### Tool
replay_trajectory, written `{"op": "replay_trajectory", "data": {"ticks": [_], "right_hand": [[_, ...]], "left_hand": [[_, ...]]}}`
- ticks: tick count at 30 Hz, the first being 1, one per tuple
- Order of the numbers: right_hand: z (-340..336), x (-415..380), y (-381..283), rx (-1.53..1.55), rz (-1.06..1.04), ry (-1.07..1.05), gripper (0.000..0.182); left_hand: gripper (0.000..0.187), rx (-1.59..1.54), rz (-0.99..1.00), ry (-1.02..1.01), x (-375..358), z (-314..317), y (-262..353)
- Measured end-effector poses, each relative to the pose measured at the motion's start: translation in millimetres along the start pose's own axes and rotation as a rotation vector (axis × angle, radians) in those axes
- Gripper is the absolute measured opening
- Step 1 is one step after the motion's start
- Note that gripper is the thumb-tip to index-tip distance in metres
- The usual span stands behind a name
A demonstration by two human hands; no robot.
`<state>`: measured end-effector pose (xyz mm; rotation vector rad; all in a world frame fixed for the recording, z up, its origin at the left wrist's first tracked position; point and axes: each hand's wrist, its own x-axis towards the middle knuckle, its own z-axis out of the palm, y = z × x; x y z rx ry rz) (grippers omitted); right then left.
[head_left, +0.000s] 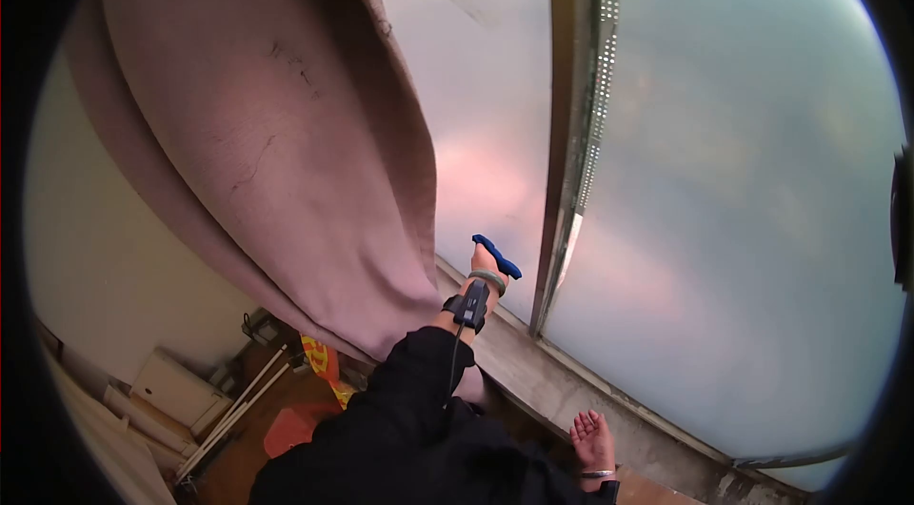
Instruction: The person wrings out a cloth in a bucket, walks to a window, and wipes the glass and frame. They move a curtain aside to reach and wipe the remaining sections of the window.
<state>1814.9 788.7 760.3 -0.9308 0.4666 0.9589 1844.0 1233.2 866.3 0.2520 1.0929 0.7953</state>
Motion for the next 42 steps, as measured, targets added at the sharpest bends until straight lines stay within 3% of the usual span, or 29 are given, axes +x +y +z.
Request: {"op": "replay_trajectory", "data": {"ticks": [2, 5, 6, 8, 11, 15, 22, 24, 25, 27, 28, 29, 32, 33, 35, 36, 39, 41, 42], "right_hand": [[-11.6, 42.2, 22.8, 0.025, -0.006, 0.02, 0.034], [-31.9, 69.6, 44.7, 0.044, 0.014, 0.041, 0.033], [-79.0, 150.3, 80.8, 0.074, 0.025, 0.028, 0.033], [-88.7, 154.9, 85.8, 0.082, 0.03, 0.048, 0.033], [-94.3, 157.6, 94.8, 0.094, 0.014, -0.008, 0.032], [-74.1, 155.3, 107.2, 0.112, -0.011, -0.019, 0.03], [-31.4, 159.8, 119.5, 0.055, -0.015, -0.003, 0.032], [-23.0, 163.9, 123.2, 0.051, -0.03, 0.012, 0.033], [-19.0, 163.4, 124.6, 0.044, -0.035, 0.023, 0.033], [-10.2, 163.8, 128.2, 0.072, -0.05, 0.038, 0.031], [-5.2, 164.5, 130.9, 0.098, -0.054, 0.045, 0.029], [-2.6, 166.0, 134.8, 0.113, -0.073, 0.05, 0.029], [-4.3, 151.0, 139.6, 0.177, -0.109, 0.057, 0.029], [0.5, 149.0, 146.2, 0.192, -0.115, 0.072, 0.029], [8.0, 145.4, 157.1, 0.227, -0.154, 0.086, 0.03], [8.3, 144.7, 164.9, 0.223, -0.16, 0.096, 0.03], [2.3, 141.2, 185.1, 0.255, -0.202, 0.117, 0.03], [-4.1, 141.0, 196.4, 0.285, -0.193, 0.125, 0.032], [-8.9, 135.1, 206.6, 0.37, -0.256, 0.156, 0.032]], "left_hand": [[0.034, -0.066, 0.05, -0.228, 27.6, -10.1, -14.8], [0.036, -0.197, 0.089, -0.362, 51.4, -11.9, -35.7], [0.033, -0.163, 0.111, -0.442, 93.0, -29.9, -83.7], [0.031, -0.141, 0.145, -0.462, 62.4, -19.1, -82.2], [0.027, -0.125, 0.193, -0.552, 30.8, -16.2, -74.0], [0.028, -0.324, 0.071, -1.017, 3.4, -29.4, -41.6], [0.047, -0.282, 0.099, -1.205, -32.3, -28.4, 23.6], [0.048, -0.215, 0.274, -1.351, -34.0, -21.3, 37.2], [0.048, -0.221, 0.262, -1.361, -32.2, -18.0, 42.3], [0.047, -0.225, 0.439, -1.338, -27.1, -10.1, 49.5], [0.047, -0.223, 0.48, -1.211, -27.8, -4.1, 50.8], [0.047, -0.14, 0.652, -1.182, -18.2, 2.1, 53.4], [0.042, 0.18, 0.792, -1.011, -27.7, 17.8, 35.3], [0.04, 0.383, 1.597, -0.844, -22.2, 30.0, 31.1], [0.032, 0.427, 1.693, -0.71, -11.4, 24.0, 12.0], [0.024, 0.4, 1.691, -0.707, -12.0, 19.3, 3.6], [0.023, 0.349, 1.453, -0.866, 14.7, -1.0, -25.0], [0.029, -0.125, 0.453, -1.508, 103.6, -1.3, -55.0], [0.029, -0.108, 0.366, -1.59, 85.9, 18.8, -83.0]]}}
